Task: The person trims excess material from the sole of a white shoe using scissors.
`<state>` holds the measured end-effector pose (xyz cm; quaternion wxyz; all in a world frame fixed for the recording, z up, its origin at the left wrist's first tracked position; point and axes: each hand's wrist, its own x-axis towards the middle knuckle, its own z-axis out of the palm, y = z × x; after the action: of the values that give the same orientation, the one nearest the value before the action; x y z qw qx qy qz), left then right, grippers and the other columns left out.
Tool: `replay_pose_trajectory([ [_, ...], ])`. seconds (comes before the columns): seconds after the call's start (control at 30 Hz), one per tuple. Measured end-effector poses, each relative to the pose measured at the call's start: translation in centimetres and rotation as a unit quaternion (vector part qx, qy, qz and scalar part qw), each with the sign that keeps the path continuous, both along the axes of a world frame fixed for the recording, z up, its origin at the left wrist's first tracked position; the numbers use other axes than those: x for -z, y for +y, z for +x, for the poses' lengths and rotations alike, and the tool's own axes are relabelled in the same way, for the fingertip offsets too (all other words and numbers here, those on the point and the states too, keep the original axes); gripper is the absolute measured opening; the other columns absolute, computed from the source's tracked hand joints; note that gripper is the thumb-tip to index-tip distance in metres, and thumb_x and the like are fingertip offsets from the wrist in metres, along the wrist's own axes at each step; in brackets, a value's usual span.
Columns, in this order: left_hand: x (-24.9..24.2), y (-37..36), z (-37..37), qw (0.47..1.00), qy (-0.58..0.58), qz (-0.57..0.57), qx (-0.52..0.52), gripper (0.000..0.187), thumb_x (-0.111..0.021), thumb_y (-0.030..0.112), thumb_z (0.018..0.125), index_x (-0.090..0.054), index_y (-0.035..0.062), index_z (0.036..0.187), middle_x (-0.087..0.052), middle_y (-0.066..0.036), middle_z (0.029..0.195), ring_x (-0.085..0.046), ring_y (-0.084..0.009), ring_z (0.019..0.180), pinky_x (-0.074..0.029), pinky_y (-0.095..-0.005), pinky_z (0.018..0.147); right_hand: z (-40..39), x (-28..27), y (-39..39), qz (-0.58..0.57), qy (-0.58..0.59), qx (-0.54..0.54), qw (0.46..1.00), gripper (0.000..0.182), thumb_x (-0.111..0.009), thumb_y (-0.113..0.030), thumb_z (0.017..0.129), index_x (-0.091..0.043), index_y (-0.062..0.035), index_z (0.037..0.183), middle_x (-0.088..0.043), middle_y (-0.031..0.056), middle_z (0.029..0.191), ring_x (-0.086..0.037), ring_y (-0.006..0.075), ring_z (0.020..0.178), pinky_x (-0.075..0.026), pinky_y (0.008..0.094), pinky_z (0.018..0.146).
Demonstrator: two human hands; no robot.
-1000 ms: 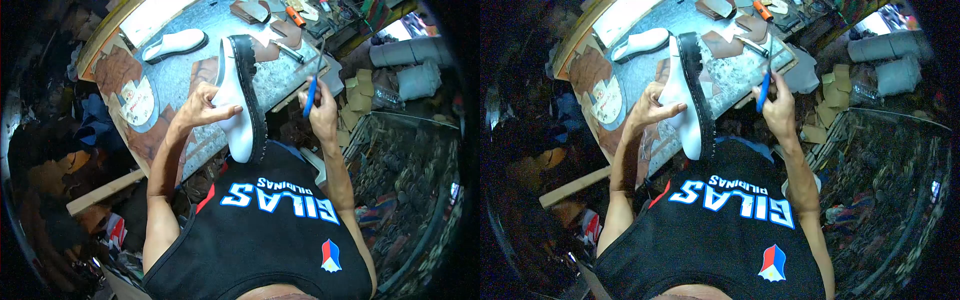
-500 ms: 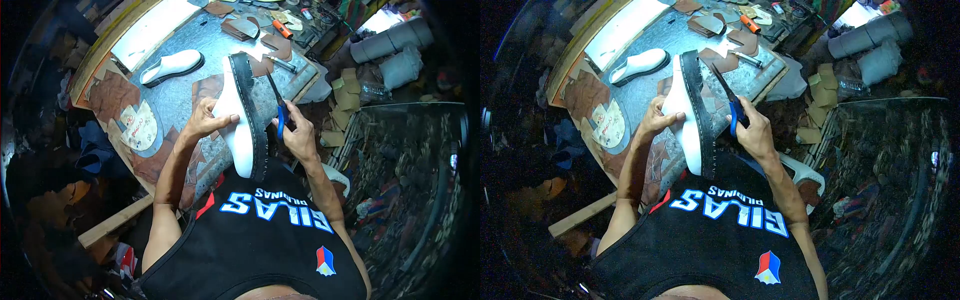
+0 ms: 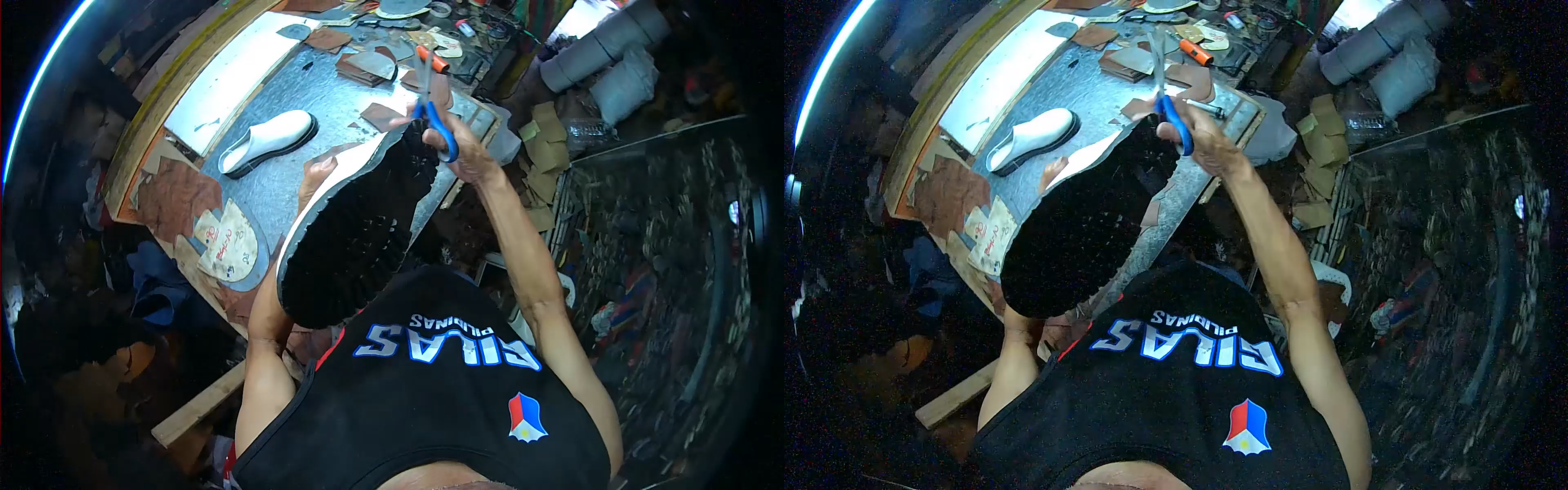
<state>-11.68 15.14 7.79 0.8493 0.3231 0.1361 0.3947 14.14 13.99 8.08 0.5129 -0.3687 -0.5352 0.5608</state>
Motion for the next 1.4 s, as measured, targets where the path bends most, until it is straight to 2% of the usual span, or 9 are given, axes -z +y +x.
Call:
replay_pose_trajectory([
  [0.23, 0.9, 1.1, -0.5, 0.969, -0.219, -0.109, 0.000, 0.059, -0.056, 0.040, 0.089, -0.048, -0.0004, 0.131, -0.055, -0.013, 0.129, -0.051, -0.0224, 0.121, -0.039, -0.0366, 0.104, -6.8, -2.1, -3.3, -0.238, 0.428, 0.038, 0.871, 0.038, -0.073, -0.023, 0.081, -0.061, -0.0102, 0.115, -0.066, 0.0060, 0.110, -0.065, 0.0222, 0.095, -0.054, 0.0432, 0.083],
  [0.57, 1.3, 2.2, 2.2, 0.960, -0.054, 0.112, -0.250, 0.049, -0.068, 0.021, 0.087, -0.049, 0.0000, 0.127, -0.057, -0.010, 0.122, -0.060, -0.0204, 0.106, -0.049, -0.0343, 0.093, -9.3, -4.4, -6.2, -0.221, 0.405, 0.079, 0.884, 0.033, -0.068, -0.028, 0.087, -0.058, -0.0104, 0.113, -0.068, 0.0038, 0.095, -0.068, 0.0174, 0.084, -0.059, 0.0392, 0.066],
  [0.7, 1.2, 2.1, 1.4, 0.745, 0.264, 0.392, -0.471, 0.032, -0.058, 0.011, 0.088, -0.055, -0.0061, 0.115, -0.063, -0.010, 0.109, -0.061, -0.0165, 0.094, -0.051, -0.0303, 0.082, -9.7, -4.7, -6.6, -0.251, 0.429, 0.056, 0.866, 0.032, -0.066, -0.031, 0.089, -0.059, -0.0102, 0.112, -0.069, 0.0057, 0.097, -0.068, 0.0182, 0.084, -0.059, 0.0398, 0.064],
  [0.8, 2.5, 2.5, 2.6, 0.837, 0.060, 0.295, -0.456, 0.034, -0.058, 0.011, 0.085, -0.055, -0.0047, 0.116, -0.059, -0.016, 0.118, -0.059, -0.0244, 0.102, -0.047, -0.0382, 0.089, -9.7, -4.2, -6.9, -0.268, 0.424, 0.029, 0.864, 0.025, -0.067, -0.031, 0.088, -0.062, -0.0144, 0.106, -0.070, 0.0034, 0.096, -0.068, 0.0175, 0.085, -0.057, 0.0408, 0.064],
  [0.87, 4.6, 4.3, 0.7, 0.511, 0.295, 0.649, -0.479, 0.046, -0.064, 0.021, 0.080, -0.055, -0.0014, 0.119, -0.054, -0.021, 0.123, -0.052, -0.0359, 0.114, -0.039, -0.0481, 0.099, -9.5, -4.5, -7.0, -0.279, 0.416, 0.042, 0.865, 0.024, -0.067, -0.029, 0.088, -0.061, -0.0139, 0.106, -0.070, 0.0034, 0.092, -0.069, 0.0181, 0.081, -0.058, 0.0415, 0.059],
  [0.9, 3.7, 4.5, -0.2, 0.511, 0.294, 0.650, -0.479, 0.046, -0.064, 0.021, 0.080, -0.055, -0.0014, 0.119, -0.054, -0.021, 0.123, -0.052, -0.0359, 0.114, -0.039, -0.0481, 0.099, -9.3, -4.9, -7.0, -0.277, 0.416, 0.043, 0.865, 0.024, -0.067, -0.029, 0.088, -0.061, -0.0139, 0.106, -0.070, 0.0034, 0.092, -0.069, 0.0181, 0.081, -0.058, 0.0415, 0.059],
  [0.97, -0.1, 3.9, -1.4, 0.366, 0.363, 0.789, -0.336, 0.063, -0.072, 0.034, 0.072, -0.055, 0.0013, 0.122, -0.054, -0.022, 0.122, -0.047, -0.0433, 0.118, -0.031, -0.0532, 0.104, -8.6, -5.6, -7.2, -0.247, 0.330, 0.110, 0.904, 0.038, -0.066, -0.031, 0.089, -0.051, -0.0121, 0.118, -0.066, 0.0061, 0.097, -0.069, 0.0201, 0.076, -0.059, 0.0404, 0.052],
  [1.0, -2.0, 3.0, -1.0, 0.448, 0.374, 0.754, -0.302, 0.073, -0.076, 0.041, 0.066, -0.055, 0.0024, 0.124, -0.053, -0.021, 0.126, -0.046, -0.0421, 0.119, -0.031, -0.0534, 0.105, -8.3, -5.8, -7.2, -0.235, 0.316, 0.106, 0.913, 0.041, -0.066, -0.030, 0.089, -0.046, -0.0128, 0.120, -0.065, 0.0052, 0.098, -0.069, 0.0196, 0.076, -0.059, 0.0388, 0.049],
  [1.4, -0.1, 4.9, -2.8, 0.461, 0.377, 0.712, -0.373, 0.084, -0.082, 0.045, 0.061, -0.052, 0.0027, 0.127, -0.052, -0.020, 0.128, -0.048, -0.0432, 0.118, -0.034, -0.0503, 0.102, -6.4, -5.5, -9.2, -0.146, 0.048, 0.098, 0.983, 0.055, -0.067, -0.027, 0.089, -0.042, -0.0032, 0.131, -0.060, 0.0038, 0.091, -0.064, 0.0132, 0.072, -0.055, 0.0287, 0.052],
])
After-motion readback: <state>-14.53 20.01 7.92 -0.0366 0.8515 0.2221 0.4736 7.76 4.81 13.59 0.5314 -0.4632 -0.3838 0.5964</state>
